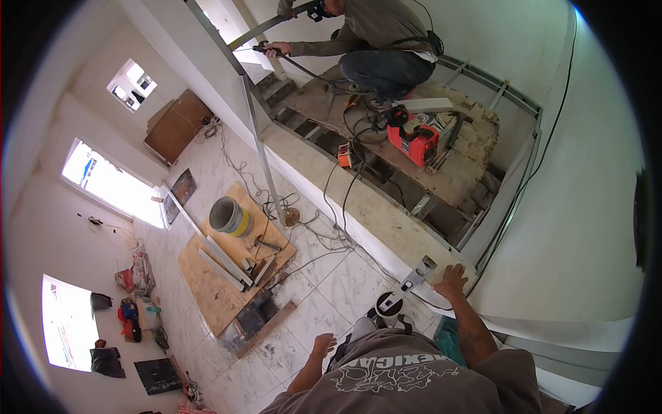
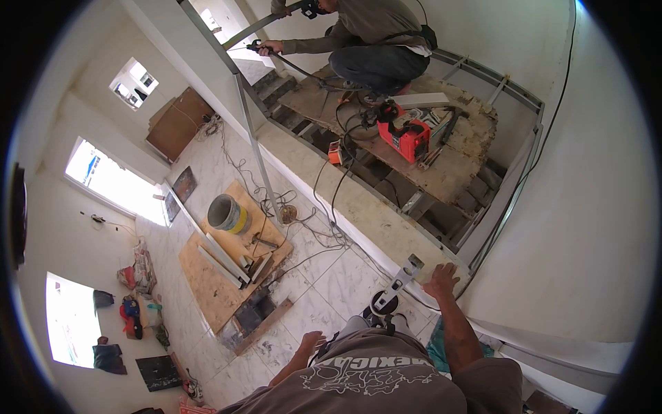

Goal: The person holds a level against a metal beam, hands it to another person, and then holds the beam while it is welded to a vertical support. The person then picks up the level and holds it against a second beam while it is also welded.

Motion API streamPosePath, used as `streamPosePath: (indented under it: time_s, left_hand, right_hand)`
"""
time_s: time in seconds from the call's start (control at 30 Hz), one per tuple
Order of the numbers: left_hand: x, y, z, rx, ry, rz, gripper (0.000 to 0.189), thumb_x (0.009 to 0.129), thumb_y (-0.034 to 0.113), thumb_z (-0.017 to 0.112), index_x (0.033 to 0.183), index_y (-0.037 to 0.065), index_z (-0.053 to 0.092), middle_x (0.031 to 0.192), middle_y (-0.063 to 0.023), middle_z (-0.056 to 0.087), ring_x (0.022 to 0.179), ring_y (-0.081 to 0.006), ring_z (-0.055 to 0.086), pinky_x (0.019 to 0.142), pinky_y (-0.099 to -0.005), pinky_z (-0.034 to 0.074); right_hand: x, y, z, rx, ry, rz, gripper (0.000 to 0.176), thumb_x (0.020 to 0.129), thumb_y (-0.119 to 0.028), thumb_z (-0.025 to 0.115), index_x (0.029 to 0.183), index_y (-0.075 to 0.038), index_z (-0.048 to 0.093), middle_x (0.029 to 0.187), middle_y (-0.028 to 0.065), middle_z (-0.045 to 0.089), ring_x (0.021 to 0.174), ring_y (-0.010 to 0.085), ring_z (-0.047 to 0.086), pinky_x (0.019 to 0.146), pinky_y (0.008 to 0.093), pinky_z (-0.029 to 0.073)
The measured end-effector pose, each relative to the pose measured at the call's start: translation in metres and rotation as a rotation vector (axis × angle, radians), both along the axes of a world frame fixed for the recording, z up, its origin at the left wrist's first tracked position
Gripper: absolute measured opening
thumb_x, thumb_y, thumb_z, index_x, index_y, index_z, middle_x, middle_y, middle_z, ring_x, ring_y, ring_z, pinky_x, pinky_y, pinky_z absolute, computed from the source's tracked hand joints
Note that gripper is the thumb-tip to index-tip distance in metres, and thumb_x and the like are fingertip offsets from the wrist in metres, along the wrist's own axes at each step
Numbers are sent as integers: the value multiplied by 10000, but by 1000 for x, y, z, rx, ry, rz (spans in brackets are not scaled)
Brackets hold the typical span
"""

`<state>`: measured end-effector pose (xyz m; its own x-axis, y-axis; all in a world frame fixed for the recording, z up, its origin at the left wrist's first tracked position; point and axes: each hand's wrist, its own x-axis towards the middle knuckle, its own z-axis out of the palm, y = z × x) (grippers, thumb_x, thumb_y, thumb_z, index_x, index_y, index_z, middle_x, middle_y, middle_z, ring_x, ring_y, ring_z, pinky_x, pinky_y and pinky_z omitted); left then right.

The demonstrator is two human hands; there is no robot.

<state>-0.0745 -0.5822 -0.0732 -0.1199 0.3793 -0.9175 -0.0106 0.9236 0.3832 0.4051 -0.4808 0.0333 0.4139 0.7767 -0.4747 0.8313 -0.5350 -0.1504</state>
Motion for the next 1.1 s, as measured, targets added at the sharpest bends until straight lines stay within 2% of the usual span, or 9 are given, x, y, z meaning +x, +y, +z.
streamPosePath:
  time_s: [1.1]
  left_hand:
    - [1,3,2,6,-1,-15,354,884,288,547,1161,66,549,1114,-117,616,990,-268,600,836,-438,440]
  right_hand:
    - [-2,-2,1,62,-20,-14,935,570,-392,833,1294,24,411,1349,253,315,1322,444,263,973,654,319]
